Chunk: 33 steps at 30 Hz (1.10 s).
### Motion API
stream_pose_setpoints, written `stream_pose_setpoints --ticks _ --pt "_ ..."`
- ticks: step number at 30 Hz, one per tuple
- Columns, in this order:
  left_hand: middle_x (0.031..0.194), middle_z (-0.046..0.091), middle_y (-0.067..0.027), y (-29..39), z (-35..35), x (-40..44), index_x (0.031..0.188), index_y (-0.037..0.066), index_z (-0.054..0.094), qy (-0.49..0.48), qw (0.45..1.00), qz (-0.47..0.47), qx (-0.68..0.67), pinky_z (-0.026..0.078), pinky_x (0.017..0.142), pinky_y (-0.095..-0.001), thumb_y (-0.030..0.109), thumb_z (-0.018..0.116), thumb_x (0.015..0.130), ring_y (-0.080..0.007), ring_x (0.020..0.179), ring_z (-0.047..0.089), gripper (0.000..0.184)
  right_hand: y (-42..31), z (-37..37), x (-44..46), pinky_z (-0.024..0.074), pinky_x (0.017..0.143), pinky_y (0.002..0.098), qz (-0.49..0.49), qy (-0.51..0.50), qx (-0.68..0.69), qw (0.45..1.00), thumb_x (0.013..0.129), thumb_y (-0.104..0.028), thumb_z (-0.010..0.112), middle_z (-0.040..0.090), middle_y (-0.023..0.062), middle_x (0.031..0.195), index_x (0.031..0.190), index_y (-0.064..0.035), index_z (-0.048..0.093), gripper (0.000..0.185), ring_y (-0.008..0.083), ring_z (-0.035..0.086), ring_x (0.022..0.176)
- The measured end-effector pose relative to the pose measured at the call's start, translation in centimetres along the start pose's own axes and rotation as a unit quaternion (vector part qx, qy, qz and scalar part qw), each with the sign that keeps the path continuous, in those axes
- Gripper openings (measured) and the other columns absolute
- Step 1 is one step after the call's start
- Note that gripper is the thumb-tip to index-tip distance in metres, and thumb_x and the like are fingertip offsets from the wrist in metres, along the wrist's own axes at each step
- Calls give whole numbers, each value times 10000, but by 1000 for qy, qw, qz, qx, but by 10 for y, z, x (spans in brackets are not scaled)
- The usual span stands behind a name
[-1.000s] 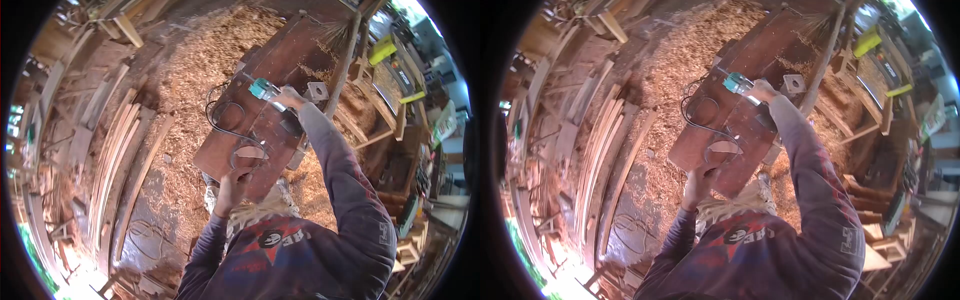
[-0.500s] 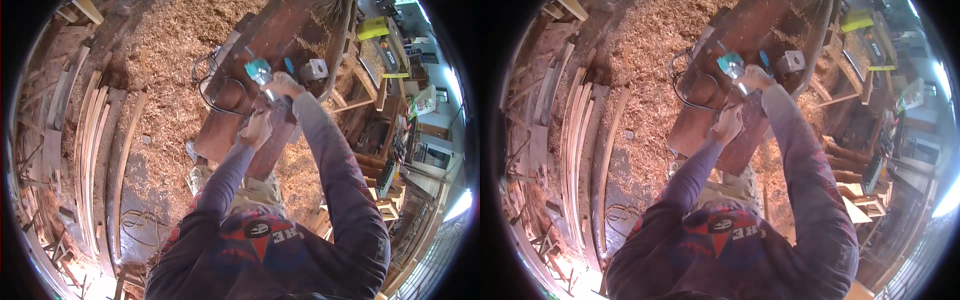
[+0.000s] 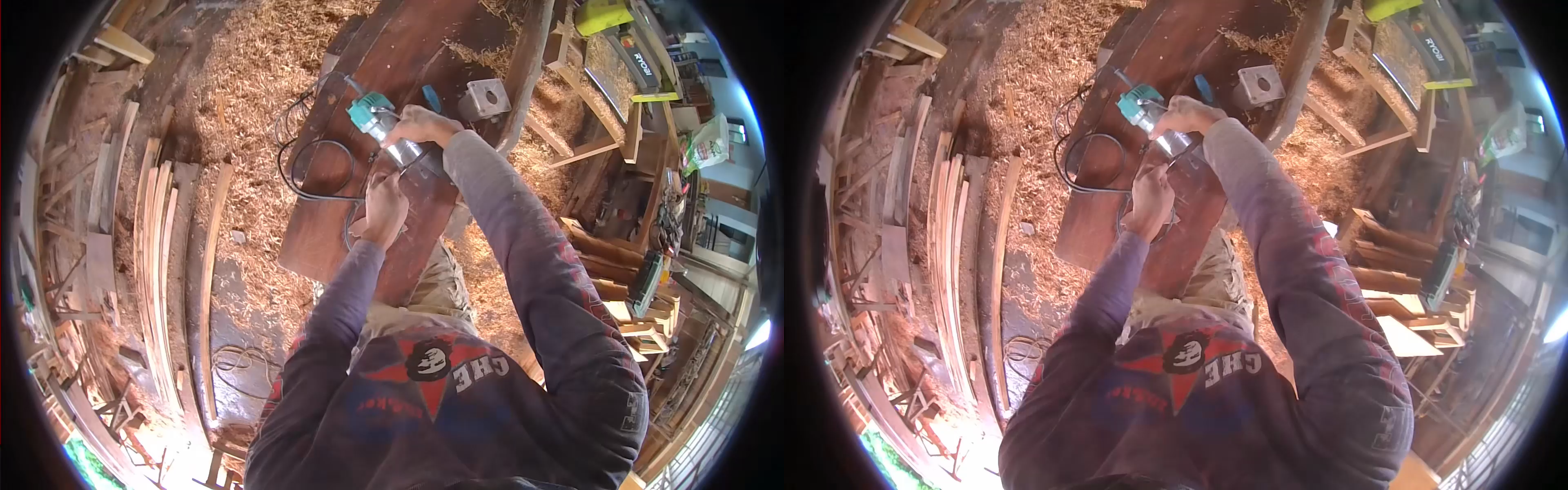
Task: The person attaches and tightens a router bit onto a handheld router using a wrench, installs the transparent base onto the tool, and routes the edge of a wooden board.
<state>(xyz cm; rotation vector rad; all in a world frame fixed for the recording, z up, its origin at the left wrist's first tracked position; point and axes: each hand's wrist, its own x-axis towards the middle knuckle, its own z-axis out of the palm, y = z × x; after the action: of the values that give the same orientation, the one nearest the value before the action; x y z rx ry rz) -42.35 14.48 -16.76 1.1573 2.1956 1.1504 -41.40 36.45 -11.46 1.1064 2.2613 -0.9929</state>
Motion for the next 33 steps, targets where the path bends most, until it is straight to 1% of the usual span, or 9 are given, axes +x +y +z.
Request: stream_pose_setpoints --ticks 7,9,13,16,18,24,29,31,33 --pt "918 686 -201 11 19 6 1058 -30 742 17 998 -42 -37 532 808 -434 7 607 879 -358 889 673 227 -3 -15 -6 527 924 442 6 -33 33 999 595 -538 859 704 294 1152 1119 97 704 837 393 698 1066" --pt "908 683 -191 16 21 7 1048 -32 743 14 999 -50 7 533 803 -433 3 604 877 -355 875 674 223 -2 -15 -2 499 1011 470 16 -66 12 998 608 -488 862 655 209 1328 1261 -4 668 835 362 640 1219" --pt "944 678 -205 26 31 5 1060 -38 719 25 998 -16 56 532 799 -448 16 595 890 -375 884 668 218 -2 -10 -6 505 1008 469 3 -35 15 999 620 -450 867 664 180 1328 1251 -45 691 770 372 635 1226" --pt "997 663 -230 34 29 6 1048 -41 681 17 995 -1 101 529 804 -479 31 583 902 -405 914 655 190 -6 -11 -17 527 982 456 -14 -18 26 999 649 -408 857 712 190 1219 1195 -30 719 678 376 671 1158" --pt "1110 605 -234 38 26 9 1129 -49 606 -52 991 -19 120 555 821 -504 22 557 892 -421 968 650 252 -11 -12 -22 543 959 439 -39 -2 15 999 667 -363 848 734 200 1142 1143 -14 739 601 381 697 1097" --pt "1098 598 -223 9 21 17 1117 -28 564 -83 989 61 101 557 817 -506 1 557 855 -432 985 648 264 -11 -11 -23 549 941 440 -29 13 35 999 649 -330 855 733 207 1140 1137 -11 743 593 380 703 1079" --pt "1091 591 -222 13 37 20 1088 -10 544 -59 992 50 96 557 789 -523 7 570 862 -444 942 651 228 -14 -9 -14 549 934 443 -22 0 8 1000 629 -307 847 734 216 1122 1097 -3 755 566 385 704 1072" --pt "1078 590 -222 0 46 20 1063 9 539 -55 998 6 25 528 802 -538 15 577 879 -446 938 640 188 -17 -12 -13 549 933 443 -42 5 -1 999 624 -300 844 734 222 1112 1084 1 758 557 388 704 1069" --pt "1070 593 -215 -12 53 19 1021 15 545 -14 999 29 16 513 810 -533 26 587 889 -441 946 629 139 -16 -10 -18 552 927 445 -34 31 12 999 616 -296 841 740 224 1072 1058 5 764 540 394 709 1044"
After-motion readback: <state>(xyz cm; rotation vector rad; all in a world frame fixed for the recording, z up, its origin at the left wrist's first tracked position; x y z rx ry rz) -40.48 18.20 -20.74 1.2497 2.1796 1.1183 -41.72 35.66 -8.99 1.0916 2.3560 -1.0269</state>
